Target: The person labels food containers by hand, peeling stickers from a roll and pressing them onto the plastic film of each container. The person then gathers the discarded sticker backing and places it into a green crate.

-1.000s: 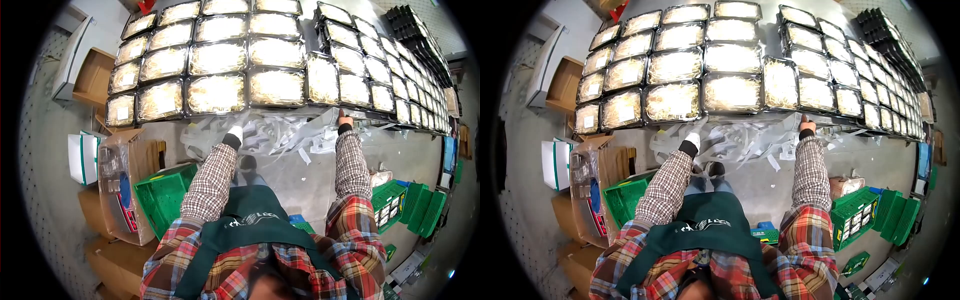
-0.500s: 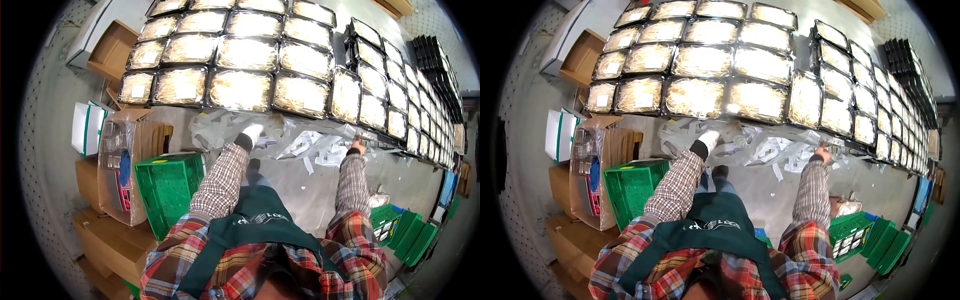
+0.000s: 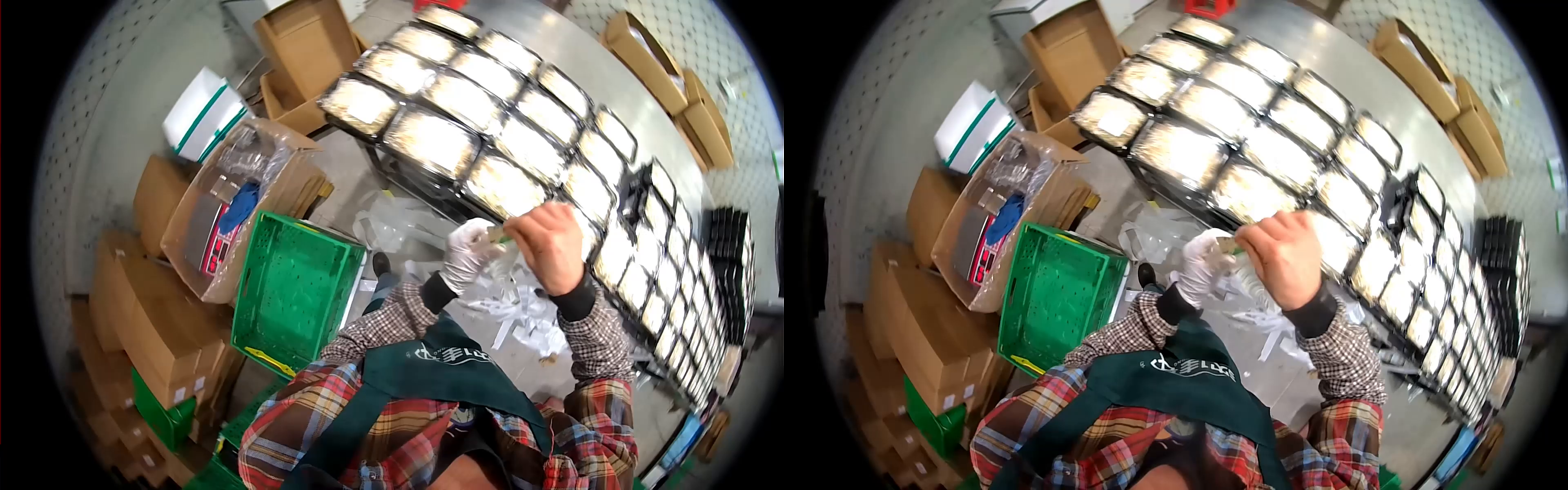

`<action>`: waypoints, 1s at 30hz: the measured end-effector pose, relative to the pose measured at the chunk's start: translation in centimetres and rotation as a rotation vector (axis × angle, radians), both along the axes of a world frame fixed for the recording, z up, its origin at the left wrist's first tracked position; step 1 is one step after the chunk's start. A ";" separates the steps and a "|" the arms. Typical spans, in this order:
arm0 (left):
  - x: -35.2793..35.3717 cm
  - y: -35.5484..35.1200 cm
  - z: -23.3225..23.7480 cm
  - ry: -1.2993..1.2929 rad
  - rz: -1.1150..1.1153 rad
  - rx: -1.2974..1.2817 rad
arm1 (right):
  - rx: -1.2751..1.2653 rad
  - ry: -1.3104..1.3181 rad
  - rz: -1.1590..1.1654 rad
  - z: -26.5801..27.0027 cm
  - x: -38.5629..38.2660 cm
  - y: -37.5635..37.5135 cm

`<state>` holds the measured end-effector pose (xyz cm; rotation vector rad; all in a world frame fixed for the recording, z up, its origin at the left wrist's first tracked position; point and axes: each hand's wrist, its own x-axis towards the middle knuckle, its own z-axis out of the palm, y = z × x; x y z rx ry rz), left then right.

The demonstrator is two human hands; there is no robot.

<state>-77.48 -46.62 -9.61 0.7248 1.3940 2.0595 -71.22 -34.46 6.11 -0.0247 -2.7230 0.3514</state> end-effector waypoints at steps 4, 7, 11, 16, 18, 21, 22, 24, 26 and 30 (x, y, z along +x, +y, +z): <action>-3.2 -0.9 5.2 -0.477 -0.162 0.211 | -0.011 0.372 0.056 6.7 -8.5 -1.7; -11.8 -6.5 1.9 0.896 0.129 -0.330 | -0.594 0.542 -0.130 4.8 -16.4 -1.8; -23.2 -21.9 -3.7 -0.363 0.821 -0.204 | -0.959 0.079 -0.085 -6.4 -28.4 -1.4; -36.1 -42.5 0.5 -0.149 1.555 -0.064 | -0.722 0.027 -0.387 -17.8 -40.0 -5.3; -38.6 -44.2 5.4 -0.177 1.749 -0.068 | -0.469 -0.076 -0.486 -17.3 -40.7 -7.5; -42.5 -44.8 6.5 0.033 1.747 -0.043 | -0.046 -0.201 -0.457 -16.6 -40.2 -8.9; -42.7 -42.4 8.0 -0.015 1.766 -0.230 | 0.001 -0.099 -0.393 -16.8 -39.6 -9.2; -43.9 -39.6 5.3 0.120 1.570 -0.335 | 0.128 -0.150 -0.383 -16.4 -38.7 -9.2; -41.5 -32.7 4.8 0.045 1.157 -0.312 | 0.150 -0.140 -0.358 -15.9 -38.2 -9.3; -36.8 -22.3 1.8 0.053 0.475 -0.272 | -1.004 -0.117 0.293 -5.9 -37.1 -14.5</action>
